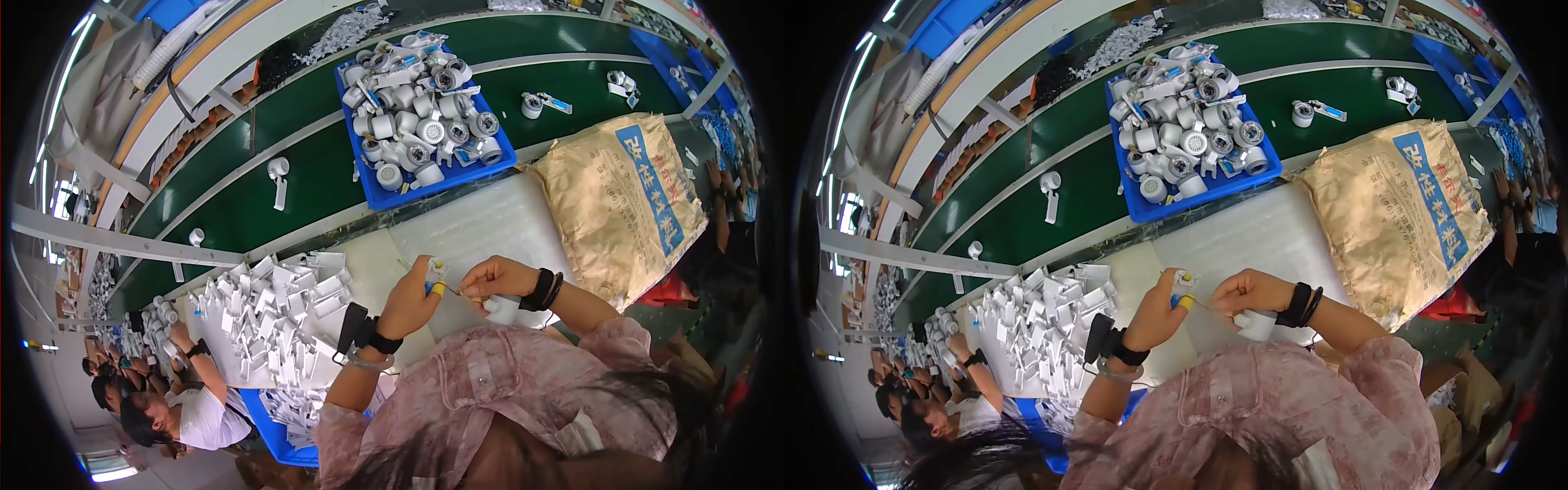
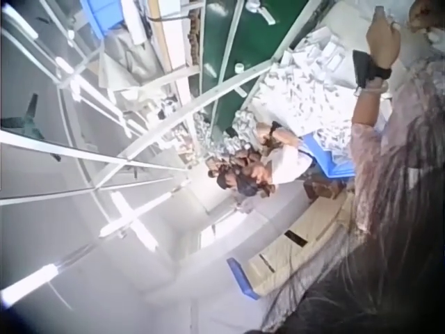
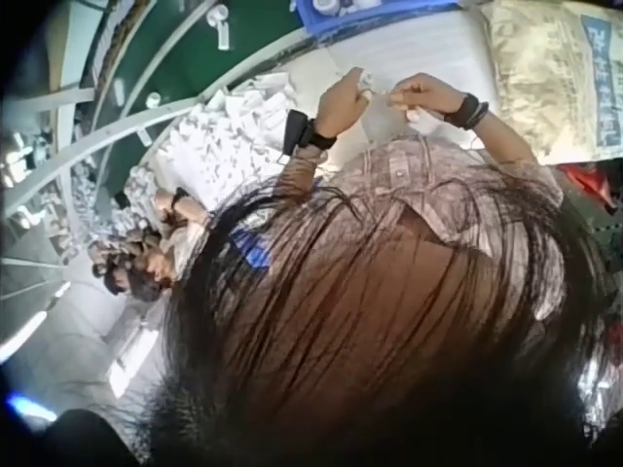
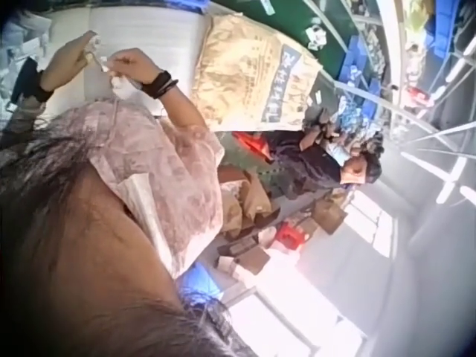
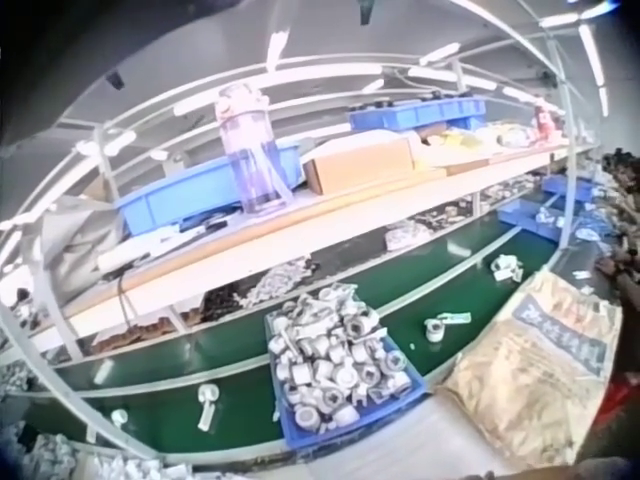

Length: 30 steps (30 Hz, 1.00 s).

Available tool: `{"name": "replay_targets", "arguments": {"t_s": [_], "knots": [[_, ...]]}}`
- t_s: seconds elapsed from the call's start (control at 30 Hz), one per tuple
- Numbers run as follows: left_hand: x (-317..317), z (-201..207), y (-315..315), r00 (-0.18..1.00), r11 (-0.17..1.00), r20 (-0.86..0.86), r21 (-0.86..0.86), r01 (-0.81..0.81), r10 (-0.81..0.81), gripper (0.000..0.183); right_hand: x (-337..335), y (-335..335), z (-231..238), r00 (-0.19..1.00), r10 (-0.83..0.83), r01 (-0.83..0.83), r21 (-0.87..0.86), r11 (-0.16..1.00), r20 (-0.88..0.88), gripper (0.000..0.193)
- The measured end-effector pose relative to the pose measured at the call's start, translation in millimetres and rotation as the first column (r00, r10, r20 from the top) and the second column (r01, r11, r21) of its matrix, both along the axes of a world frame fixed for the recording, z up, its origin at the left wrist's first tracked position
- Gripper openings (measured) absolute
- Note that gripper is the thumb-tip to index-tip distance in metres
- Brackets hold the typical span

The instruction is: The person assembles a handheld fan by pressing a battery into a white plastic housing and attaching a circular fan head. They then fit a cover over the battery and place the completed unit into a blue bin.

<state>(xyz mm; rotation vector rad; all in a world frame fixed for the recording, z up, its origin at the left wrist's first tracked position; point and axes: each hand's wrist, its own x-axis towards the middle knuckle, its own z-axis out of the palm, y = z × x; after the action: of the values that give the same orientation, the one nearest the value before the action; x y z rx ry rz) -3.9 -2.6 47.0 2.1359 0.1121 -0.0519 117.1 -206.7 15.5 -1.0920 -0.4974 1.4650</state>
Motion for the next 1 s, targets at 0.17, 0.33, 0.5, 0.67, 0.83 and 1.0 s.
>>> {"name": "replay_targets", "arguments": {"t_s": [0.17,0.33,0.5,0.67,0.83,1.0], "knots": [[-1.1,-2.3,-1.6,0.982,0.797,-0.178,-0.601,-0.061,-0.059,0.035,-5.4,-1.4,30.0,0.930,0.060,-0.092,0.073,0.993,0.362,0.018],[-5.3,-3.8,-4.5,0.997,0.909,-0.080,-0.414,-0.044,0.012,0.032,-13.1,-0.8,32.0,0.857,-0.022,-0.079,0.174,0.982,0.515,0.019],[-5.9,-5.7,-7.6,0.990,0.966,0.139,-0.257,0.033,0.003,0.030,-10.2,-0.1,16.2,0.986,0.103,-0.109,0.041,0.993,0.129,0.014],[-2.2,0.1,-18.0,0.979,0.851,-0.083,-0.485,-0.203,0.186,0.030,-22.3,7.0,13.9,0.292,-0.293,0.342,0.187,0.921,0.910,0.014],[0.3,-14.2,-27.9,0.965,0.783,-0.115,-0.567,-0.257,0.234,0.039,-29.9,17.3,26.5,0.395,-0.499,0.477,0.292,0.829,0.772,0.011],[0.1,-12.0,-33.1,0.969,0.657,-0.098,-0.719,-0.228,0.228,0.037,-32.5,13.1,17.4,0.391,-0.575,0.485,0.370,0.792,0.719,0.014]]}}
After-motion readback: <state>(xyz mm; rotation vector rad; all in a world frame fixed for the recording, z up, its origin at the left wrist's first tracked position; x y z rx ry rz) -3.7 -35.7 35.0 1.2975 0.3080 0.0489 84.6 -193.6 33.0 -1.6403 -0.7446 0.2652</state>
